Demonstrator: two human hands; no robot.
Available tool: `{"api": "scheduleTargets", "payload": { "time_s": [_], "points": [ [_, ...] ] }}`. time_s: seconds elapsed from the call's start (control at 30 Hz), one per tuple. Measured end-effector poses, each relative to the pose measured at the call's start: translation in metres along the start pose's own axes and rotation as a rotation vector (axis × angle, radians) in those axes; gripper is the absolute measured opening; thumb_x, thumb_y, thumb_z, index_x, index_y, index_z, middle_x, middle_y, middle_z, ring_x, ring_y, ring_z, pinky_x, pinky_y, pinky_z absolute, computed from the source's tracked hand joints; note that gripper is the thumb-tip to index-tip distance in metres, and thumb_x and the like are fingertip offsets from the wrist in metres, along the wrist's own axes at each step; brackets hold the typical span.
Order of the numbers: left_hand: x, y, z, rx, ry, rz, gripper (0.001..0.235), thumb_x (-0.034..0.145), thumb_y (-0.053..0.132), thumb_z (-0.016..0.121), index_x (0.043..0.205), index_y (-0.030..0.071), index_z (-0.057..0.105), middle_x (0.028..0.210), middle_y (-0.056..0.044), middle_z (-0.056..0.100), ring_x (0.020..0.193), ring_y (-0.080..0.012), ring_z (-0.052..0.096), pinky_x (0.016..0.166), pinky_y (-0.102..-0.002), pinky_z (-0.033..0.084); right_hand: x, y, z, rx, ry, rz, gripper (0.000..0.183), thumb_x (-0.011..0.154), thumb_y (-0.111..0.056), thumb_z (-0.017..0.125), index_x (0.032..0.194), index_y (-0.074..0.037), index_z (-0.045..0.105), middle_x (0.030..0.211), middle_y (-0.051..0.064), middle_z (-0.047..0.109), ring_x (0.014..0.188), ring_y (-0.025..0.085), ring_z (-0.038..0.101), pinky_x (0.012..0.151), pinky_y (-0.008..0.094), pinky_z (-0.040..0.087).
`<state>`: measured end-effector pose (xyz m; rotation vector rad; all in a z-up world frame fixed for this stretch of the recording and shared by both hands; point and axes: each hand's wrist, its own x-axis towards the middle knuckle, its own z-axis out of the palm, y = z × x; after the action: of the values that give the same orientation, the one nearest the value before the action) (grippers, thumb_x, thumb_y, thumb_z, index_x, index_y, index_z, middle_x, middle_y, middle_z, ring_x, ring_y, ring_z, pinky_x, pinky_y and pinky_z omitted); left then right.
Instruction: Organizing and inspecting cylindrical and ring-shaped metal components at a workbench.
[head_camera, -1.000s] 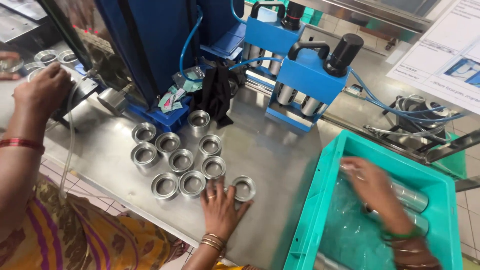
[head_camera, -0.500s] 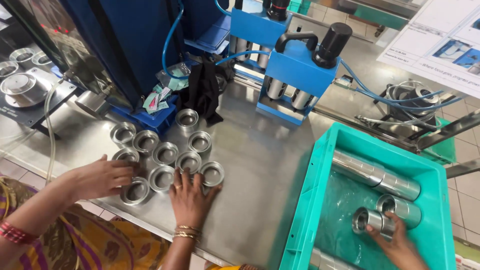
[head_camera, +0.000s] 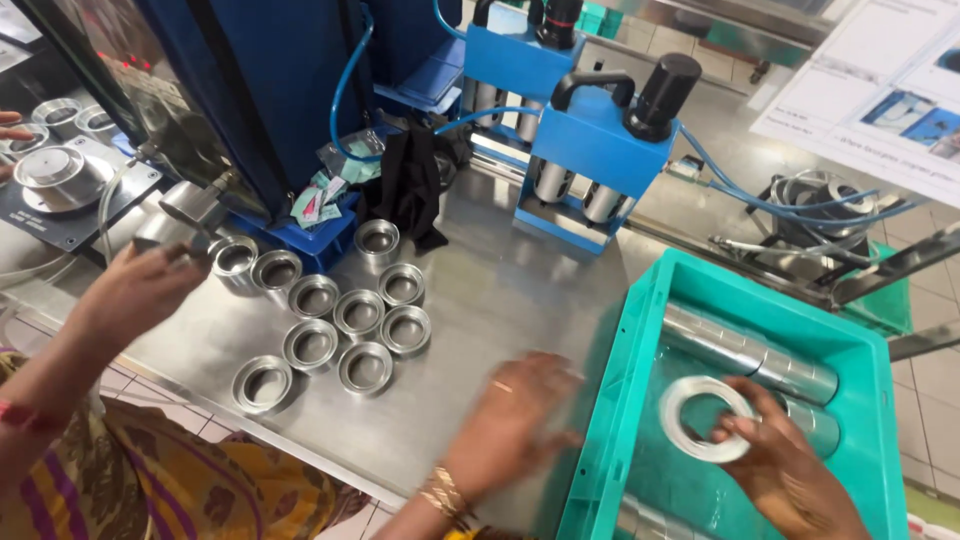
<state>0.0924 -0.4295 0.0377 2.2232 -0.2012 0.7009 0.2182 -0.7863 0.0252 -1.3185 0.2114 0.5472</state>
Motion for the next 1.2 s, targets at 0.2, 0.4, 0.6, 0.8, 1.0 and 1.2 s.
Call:
{"api": "scheduleTargets", "payload": {
  "time_s": [0.2,0.4,0.6,0.8,1.0,1.2],
  "points": [
    [-0.002,0.018,0.004,0.192,-0.008,0.485,0.042,0.088,0.03,0.077,0.125,0.015,0.064,0.139,-0.004,0.062,0.14,-0.025,0.052,0.122,-0.056,0.032,-0.001,0.001,0.13,0.218,-0.485,0.023,0.061,0.086,-0.012,0.071,0.142,-0.007,0.045,0.103,0.006,0.06,0.092,0.017,0.063,0.084,0.036,0.051],
    [-0.043,-0.034,-0.013,0.162,-0.016,0.064,0.031,0.088,0.034,0.077,0.1,0.01,0.062,0.103,-0.007,0.065,0.109,-0.0278,0.061,0.111,-0.057,0.034,0.063,0.019,0.177,-0.244,-0.393,0.13,0.05,0.089,-0.023,0.061,0.137,-0.015,0.047,0.099,0.004,0.061,0.084,0.014,0.061,0.069,0.035,0.046],
    [-0.087,-0.081,-0.016,0.436,-0.094,-0.274,0.034,0.087,0.036,0.074,0.102,0.008,0.062,0.098,-0.009,0.067,0.09,-0.0273,0.065,0.101,-0.056,0.037,0.115,0.062,0.212,-1.245,-0.632,-0.061,0.045,0.095,-0.017,0.053,0.138,-0.014,0.041,0.086,0.01,0.065,0.083,0.022,0.065,0.073,0.039,0.052],
    [-0.087,-0.066,-0.009,0.498,-0.152,-0.242,0.057,0.079,0.044,0.075,0.127,0.016,0.064,0.12,-0.012,0.06,0.102,-0.0303,0.06,0.099,-0.064,0.031,0.135,0.088,0.227,-1.416,-0.819,-0.45,0.035,0.098,-0.026,0.058,0.128,-0.009,0.053,0.111,0.016,0.065,0.105,0.033,0.063,0.09,0.043,0.05],
    [-0.077,-0.082,0.005,0.629,-0.093,-0.264,0.051,0.081,0.056,0.07,0.119,0.022,0.068,0.125,-0.008,0.059,0.114,-0.0308,0.054,0.104,-0.066,0.031,0.073,-0.02,0.153,-1.296,-0.286,-0.961,0.025,0.097,-0.024,0.061,0.112,-0.005,0.066,0.113,0.017,0.068,0.106,0.036,0.065,0.092,0.043,0.052],
    [-0.058,-0.101,0.001,0.799,-0.054,-0.407,0.051,0.083,0.06,0.064,0.114,0.021,0.069,0.127,-0.006,0.059,0.119,-0.0317,0.054,0.111,-0.062,0.029,0.058,-0.016,-0.037,-1.865,0.506,-0.593,0.046,0.096,-0.039,0.059,0.126,-0.005,0.065,0.13,0.018,0.064,0.119,0.037,0.061,0.094,0.052,0.05]
  ]
}}
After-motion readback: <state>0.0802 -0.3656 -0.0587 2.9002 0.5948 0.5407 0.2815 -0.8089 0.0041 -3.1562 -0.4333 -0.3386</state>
